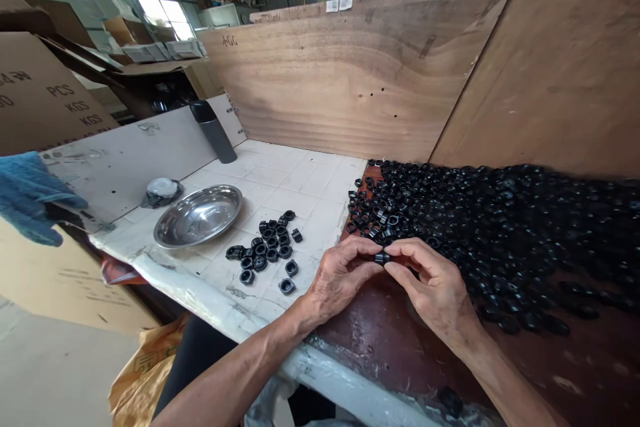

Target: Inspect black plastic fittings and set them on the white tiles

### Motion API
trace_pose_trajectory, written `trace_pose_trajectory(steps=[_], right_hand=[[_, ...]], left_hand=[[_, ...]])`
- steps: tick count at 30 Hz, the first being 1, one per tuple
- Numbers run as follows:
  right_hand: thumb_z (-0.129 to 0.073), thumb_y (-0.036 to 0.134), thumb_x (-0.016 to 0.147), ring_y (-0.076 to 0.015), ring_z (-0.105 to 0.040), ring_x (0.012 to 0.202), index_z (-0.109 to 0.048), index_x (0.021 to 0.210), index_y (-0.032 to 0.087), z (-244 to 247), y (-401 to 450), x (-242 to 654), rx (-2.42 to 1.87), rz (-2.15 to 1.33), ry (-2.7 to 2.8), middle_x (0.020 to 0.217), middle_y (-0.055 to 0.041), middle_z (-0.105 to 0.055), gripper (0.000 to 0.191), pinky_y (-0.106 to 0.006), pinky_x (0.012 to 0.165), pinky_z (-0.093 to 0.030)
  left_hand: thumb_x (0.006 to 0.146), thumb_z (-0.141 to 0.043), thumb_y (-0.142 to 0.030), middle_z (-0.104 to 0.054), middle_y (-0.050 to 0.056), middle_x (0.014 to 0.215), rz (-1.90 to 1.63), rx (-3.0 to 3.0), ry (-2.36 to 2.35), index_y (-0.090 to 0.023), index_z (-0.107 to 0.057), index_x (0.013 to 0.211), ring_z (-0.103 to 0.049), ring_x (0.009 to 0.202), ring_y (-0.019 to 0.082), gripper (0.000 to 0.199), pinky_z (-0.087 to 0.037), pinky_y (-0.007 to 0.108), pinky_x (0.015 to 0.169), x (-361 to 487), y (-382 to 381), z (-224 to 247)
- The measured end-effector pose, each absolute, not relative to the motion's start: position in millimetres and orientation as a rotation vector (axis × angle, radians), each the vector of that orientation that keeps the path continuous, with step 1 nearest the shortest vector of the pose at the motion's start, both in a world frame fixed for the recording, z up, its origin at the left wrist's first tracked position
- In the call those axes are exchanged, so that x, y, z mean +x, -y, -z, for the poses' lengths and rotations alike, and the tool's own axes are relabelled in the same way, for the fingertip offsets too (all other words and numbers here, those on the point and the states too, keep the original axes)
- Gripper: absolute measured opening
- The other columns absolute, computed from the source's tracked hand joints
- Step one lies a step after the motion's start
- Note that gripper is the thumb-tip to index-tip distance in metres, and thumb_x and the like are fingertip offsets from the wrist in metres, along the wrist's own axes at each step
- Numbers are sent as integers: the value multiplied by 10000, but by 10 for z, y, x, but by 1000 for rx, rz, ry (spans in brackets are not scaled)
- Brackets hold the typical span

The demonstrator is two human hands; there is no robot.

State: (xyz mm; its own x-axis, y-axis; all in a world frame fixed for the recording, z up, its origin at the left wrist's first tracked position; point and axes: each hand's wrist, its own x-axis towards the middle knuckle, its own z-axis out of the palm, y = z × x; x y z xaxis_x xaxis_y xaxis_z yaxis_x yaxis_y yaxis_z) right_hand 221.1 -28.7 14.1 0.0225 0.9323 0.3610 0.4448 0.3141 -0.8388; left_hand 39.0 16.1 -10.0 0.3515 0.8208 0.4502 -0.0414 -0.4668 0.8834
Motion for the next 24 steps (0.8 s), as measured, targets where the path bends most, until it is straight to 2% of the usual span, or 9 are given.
trace_pose_trajectory(steps=[4,6,9,13,15,18,22,24], right_hand=[[-643,345,927,-192,-691,849,-650,1114,226,-97,284,2191,-1337,-650,1551,958,-38,-712,221,-290,785,-569],[-594,377,960,-175,-674,723,-610,1185,208,-95,290,2172,-1373,-631,1557,823,-16,-696,282,-279,712,-556],[-520,407,997,-155,-607,563,-597,1172,196,-114,304,2167,-1408,-614,1605,634,31,-616,284,-265,608,-511],[-564,392,975,-157,-642,636,-610,1141,212,-126,312,2216,-1356,-719,1644,761,2,-670,249,-256,633,-520],[-583,377,963,-159,-638,638,-625,1099,215,-124,311,2236,-1356,-728,1669,768,1,-673,215,-259,632,-513],[-551,394,977,-151,-578,568,-630,948,221,-129,311,2228,-1416,-686,1695,655,25,-613,193,-260,580,-459],[-465,423,1019,-133,-503,540,-533,710,226,-137,315,2179,-1458,-645,1735,591,33,-529,373,-264,581,-403],[-436,424,1034,-127,-473,537,-481,654,226,-139,319,2163,-1457,-611,1764,574,37,-490,430,-270,595,-384]], left_hand=[[895,-721,-270,-734,81,1066,-1269,1790,-663,-188,-713,1070,-689,1015,196,194,-562,361,947,392,-162,129],[899,-715,-251,-729,88,1091,-1294,1842,-629,-186,-704,1093,-688,1036,194,205,-564,360,948,394,-161,142],[913,-696,-241,-719,95,1122,-1283,1871,-612,-189,-700,1112,-685,1056,197,206,-567,367,948,395,-155,137],[895,-719,-259,-727,79,1063,-1282,1760,-689,-191,-715,1069,-683,1027,199,187,-563,363,951,384,-150,97],[899,-715,-261,-726,74,1053,-1276,1746,-698,-194,-716,1069,-682,1013,194,182,-561,356,948,376,-152,90],[914,-694,-250,-723,78,1099,-1274,1836,-646,-206,-707,1107,-681,1036,192,198,-557,359,964,372,-159,105],[912,-697,-250,-725,85,1105,-1281,1876,-640,-197,-702,1109,-687,1036,193,204,-567,363,958,380,-162,117],[907,-703,-256,-725,81,1099,-1271,1844,-651,-196,-704,1108,-686,1035,192,209,-566,361,958,384,-162,112]])
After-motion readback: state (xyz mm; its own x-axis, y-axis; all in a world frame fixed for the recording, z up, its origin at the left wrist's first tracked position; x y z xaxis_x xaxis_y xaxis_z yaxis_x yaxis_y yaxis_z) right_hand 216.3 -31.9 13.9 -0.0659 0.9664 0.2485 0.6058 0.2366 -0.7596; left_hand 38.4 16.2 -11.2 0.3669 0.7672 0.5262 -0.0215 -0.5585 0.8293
